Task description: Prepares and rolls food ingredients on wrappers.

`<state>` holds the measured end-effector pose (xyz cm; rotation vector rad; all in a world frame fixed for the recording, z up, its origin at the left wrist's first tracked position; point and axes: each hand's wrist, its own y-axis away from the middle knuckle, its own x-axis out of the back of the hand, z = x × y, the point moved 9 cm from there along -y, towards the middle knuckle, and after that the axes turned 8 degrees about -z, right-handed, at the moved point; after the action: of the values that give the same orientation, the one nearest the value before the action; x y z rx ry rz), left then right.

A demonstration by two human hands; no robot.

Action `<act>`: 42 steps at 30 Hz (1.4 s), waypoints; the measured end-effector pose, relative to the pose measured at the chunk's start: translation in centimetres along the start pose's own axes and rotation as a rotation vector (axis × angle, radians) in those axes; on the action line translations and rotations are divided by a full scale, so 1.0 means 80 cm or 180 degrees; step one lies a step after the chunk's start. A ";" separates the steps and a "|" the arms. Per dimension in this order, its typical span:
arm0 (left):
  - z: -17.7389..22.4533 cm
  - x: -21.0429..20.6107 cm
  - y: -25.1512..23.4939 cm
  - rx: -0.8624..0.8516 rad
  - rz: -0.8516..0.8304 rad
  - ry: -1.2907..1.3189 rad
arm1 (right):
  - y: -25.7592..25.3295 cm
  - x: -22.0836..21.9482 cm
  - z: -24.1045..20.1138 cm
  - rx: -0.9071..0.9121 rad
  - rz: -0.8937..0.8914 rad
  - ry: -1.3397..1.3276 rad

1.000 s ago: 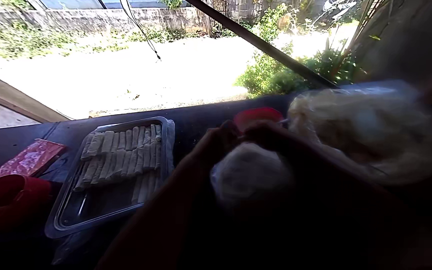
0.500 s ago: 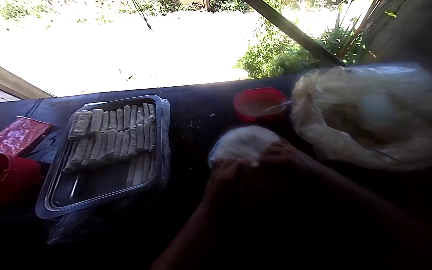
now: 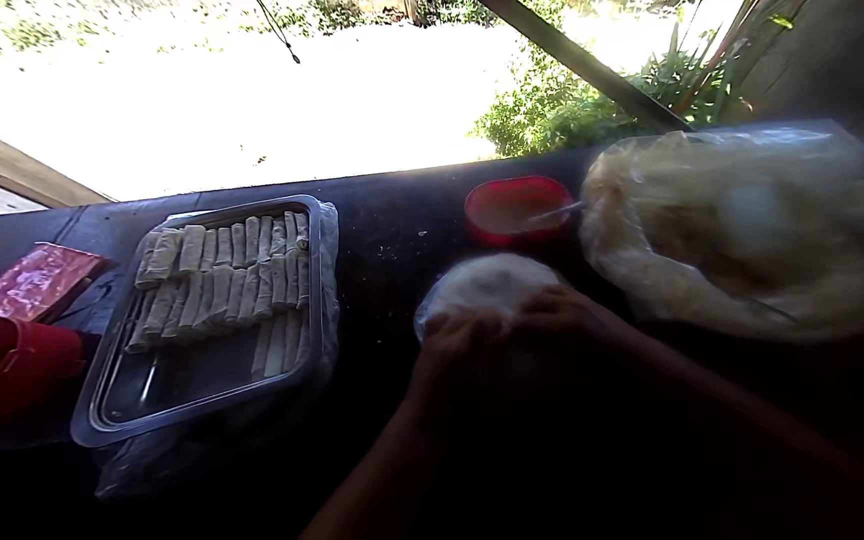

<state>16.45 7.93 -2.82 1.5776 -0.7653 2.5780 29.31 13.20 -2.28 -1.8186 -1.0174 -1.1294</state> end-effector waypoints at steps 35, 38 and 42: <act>-0.006 0.003 -0.026 -0.0158 -0.0430 -0.0330 | -0.022 0.001 0.025 -0.0136 -0.0043 -0.0065; -0.011 0.000 -0.027 -0.0121 -0.0486 -0.0335 | -0.024 -0.004 0.031 -0.0264 -0.0112 -0.0093; -0.025 -0.002 -0.031 0.0026 -0.0471 -0.0123 | -0.031 -0.005 0.035 -0.0310 -0.0143 -0.0111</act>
<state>15.49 10.96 -2.73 1.6245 -0.6158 2.4570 27.87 16.61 -3.15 -1.9065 -1.0443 -1.1968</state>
